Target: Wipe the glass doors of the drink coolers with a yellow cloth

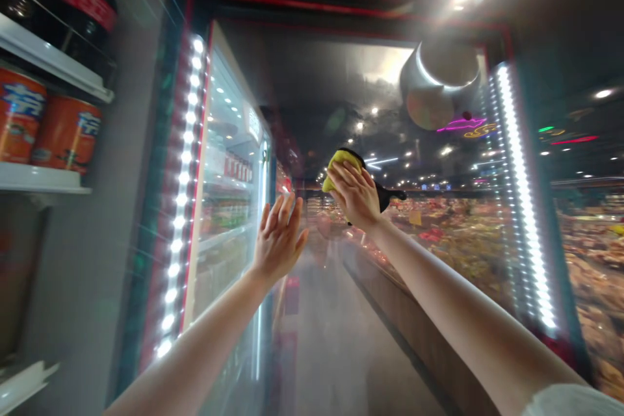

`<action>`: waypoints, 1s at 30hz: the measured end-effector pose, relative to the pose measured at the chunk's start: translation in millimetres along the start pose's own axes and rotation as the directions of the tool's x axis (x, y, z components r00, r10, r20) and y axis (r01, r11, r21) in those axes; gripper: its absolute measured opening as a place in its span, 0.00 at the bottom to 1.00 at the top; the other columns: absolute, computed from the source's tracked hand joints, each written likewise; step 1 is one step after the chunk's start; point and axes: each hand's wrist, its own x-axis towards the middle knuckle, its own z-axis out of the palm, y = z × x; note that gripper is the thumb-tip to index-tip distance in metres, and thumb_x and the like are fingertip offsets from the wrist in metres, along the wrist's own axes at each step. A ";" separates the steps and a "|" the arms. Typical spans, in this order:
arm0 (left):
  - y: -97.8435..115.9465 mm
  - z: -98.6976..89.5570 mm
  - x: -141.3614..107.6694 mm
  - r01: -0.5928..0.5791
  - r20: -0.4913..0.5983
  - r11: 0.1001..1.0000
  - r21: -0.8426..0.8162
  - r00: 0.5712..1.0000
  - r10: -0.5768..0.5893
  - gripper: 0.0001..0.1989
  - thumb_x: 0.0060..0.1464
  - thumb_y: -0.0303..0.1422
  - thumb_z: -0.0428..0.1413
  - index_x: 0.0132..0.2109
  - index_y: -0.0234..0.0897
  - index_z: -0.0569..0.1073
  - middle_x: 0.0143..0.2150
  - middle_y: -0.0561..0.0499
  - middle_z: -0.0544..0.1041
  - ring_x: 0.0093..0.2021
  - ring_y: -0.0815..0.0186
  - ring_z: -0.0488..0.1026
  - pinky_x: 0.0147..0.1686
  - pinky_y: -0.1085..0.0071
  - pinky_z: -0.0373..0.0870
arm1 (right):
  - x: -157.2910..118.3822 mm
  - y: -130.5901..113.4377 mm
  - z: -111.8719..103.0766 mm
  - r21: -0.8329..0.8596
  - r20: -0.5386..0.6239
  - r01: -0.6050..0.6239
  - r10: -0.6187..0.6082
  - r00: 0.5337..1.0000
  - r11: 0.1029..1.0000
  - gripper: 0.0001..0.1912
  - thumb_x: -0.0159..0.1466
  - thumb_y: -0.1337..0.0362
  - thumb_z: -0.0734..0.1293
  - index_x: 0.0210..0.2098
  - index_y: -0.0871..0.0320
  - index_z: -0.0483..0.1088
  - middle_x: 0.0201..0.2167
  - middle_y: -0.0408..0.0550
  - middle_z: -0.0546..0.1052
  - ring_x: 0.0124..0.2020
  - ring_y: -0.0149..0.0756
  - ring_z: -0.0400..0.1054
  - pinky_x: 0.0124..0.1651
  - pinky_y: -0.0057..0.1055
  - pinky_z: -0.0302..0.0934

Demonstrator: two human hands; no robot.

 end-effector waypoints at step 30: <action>-88.2 -36.2 -73.4 0.032 0.073 0.999 0.025 0.997 -0.034 0.35 0.66 0.36 0.49 0.75 0.40 0.47 0.74 0.39 0.58 0.73 0.49 0.54 0.70 0.48 0.56 | 11.0 -80.8 37.6 0.078 -0.155 -0.254 0.264 0.952 0.964 0.24 0.73 0.65 0.56 0.66 0.50 0.66 0.67 0.48 0.69 0.70 0.46 0.58 0.70 0.54 0.51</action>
